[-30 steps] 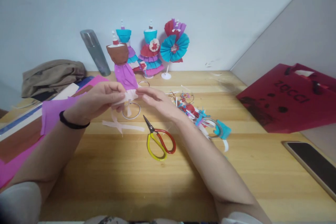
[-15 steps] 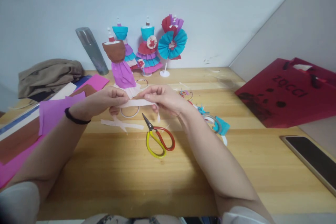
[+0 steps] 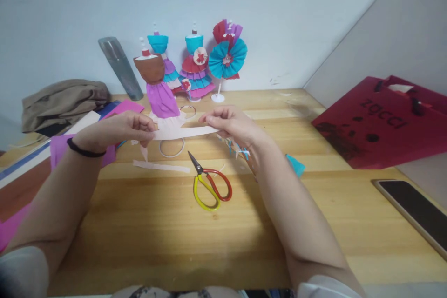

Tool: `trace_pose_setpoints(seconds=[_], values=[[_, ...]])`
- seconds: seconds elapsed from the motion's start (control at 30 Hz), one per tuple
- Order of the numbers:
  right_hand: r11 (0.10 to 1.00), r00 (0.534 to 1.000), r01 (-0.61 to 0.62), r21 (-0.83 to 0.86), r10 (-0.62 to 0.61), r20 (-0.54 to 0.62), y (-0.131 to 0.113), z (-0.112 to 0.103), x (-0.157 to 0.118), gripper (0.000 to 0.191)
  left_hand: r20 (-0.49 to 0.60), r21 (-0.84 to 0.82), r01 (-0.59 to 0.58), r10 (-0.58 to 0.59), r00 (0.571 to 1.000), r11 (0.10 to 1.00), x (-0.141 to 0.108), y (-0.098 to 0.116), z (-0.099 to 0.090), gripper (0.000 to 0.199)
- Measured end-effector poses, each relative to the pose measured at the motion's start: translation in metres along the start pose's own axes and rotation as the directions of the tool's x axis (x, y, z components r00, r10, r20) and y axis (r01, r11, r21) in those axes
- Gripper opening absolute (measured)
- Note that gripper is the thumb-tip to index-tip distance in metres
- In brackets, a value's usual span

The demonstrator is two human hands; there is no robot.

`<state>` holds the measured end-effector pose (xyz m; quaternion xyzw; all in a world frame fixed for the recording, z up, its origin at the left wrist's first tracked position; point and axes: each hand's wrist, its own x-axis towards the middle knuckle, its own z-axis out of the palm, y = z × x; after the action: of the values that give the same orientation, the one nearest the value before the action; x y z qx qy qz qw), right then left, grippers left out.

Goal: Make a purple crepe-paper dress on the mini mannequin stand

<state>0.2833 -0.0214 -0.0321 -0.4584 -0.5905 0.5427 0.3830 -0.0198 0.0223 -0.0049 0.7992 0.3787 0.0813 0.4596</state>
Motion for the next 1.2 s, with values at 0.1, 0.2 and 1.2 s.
trace_pose_setpoints(seconds=[0.1, 0.2, 1.2], values=[[1.0, 0.999, -0.017, 0.012, 0.017, -0.047, 0.001, -0.002, 0.001, 0.032, -0.01, 0.036, 0.021, -0.021, 1.0, 0.999, -0.004, 0.001, -0.004, 0.024], [1.0, 0.996, -0.022, 0.009, 0.023, -0.084, 0.001, -0.005, 0.001, 0.033, -0.026, 0.035, 0.017, -0.016, 1.0, 0.999, -0.008, 0.002, -0.008, 0.023], [0.719, 0.984, 0.176, -0.673, -0.108, 0.142, -0.025, 0.009, -0.021, 0.027, -0.165, 0.454, 0.211, -0.152, 0.975, 0.866, -0.019, -0.001, -0.015, 0.036]])
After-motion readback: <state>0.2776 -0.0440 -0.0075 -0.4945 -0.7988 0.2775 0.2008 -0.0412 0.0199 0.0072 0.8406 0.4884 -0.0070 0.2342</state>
